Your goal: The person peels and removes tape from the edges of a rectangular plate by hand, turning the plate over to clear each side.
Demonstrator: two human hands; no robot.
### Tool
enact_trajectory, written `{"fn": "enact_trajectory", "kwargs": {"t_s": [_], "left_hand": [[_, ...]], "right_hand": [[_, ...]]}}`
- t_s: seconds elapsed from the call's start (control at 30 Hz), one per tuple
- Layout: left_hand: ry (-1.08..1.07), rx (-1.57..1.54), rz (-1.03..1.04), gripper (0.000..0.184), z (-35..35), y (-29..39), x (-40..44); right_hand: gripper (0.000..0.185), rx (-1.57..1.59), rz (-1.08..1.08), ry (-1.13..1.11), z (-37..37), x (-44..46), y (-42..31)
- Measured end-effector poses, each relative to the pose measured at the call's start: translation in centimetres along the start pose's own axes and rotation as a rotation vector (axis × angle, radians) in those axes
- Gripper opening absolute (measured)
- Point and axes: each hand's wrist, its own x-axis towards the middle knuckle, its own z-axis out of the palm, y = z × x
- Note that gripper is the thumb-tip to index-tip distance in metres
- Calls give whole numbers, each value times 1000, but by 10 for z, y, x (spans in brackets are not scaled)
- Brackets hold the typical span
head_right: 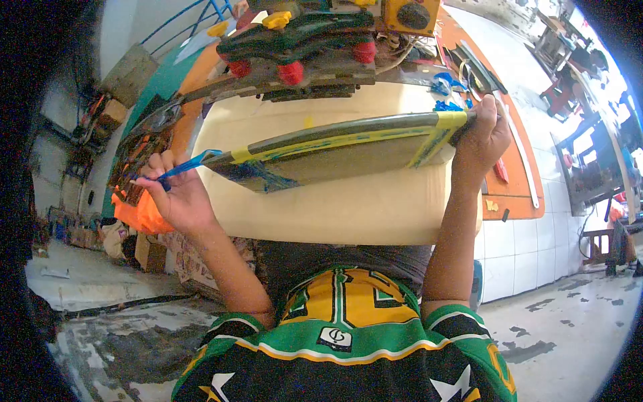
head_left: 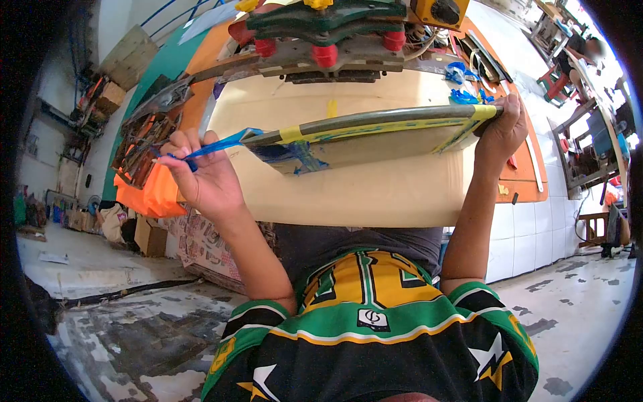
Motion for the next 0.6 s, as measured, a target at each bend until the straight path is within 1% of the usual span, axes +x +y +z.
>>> {"fn": "enact_trajectory", "kwargs": {"t_s": [0.17, 0.23, 0.27, 0.37, 0.4, 0.47, 0.5, 0.53, 0.6], "left_hand": [[47, -105, -90, 26, -4, 2, -1], [282, -238, -247, 21, -5, 3, 1], [284, -238, -242, 21, -11, 3, 2], [99, -444, -471, 20, -30, -3, 4], [99, -444, -471, 20, -35, -6, 4], [-45, -356, -582, 20, -45, -12, 1], [62, 2, -439, 18, -38, -20, -7], [61, 3, -439, 18, -34, -31, -13], [125, 778, -137, 21, -33, -51, -20]], "right_hand": [[39, -21, 7, 7, 1, -2, -3], [39, -33, -32, -12, 1, 1, 1], [39, -31, -33, -16, 2, 2, 1], [40, -34, 4, 22, 5, 0, -3], [40, -15, 12, 15, 4, -1, -3], [39, 5, 19, 10, 3, -2, -4], [39, 8, 7, 3, 2, -2, -5], [39, 12, -5, -2, 2, -3, -5], [39, 21, 6, -4, 4, -4, -7]]}}
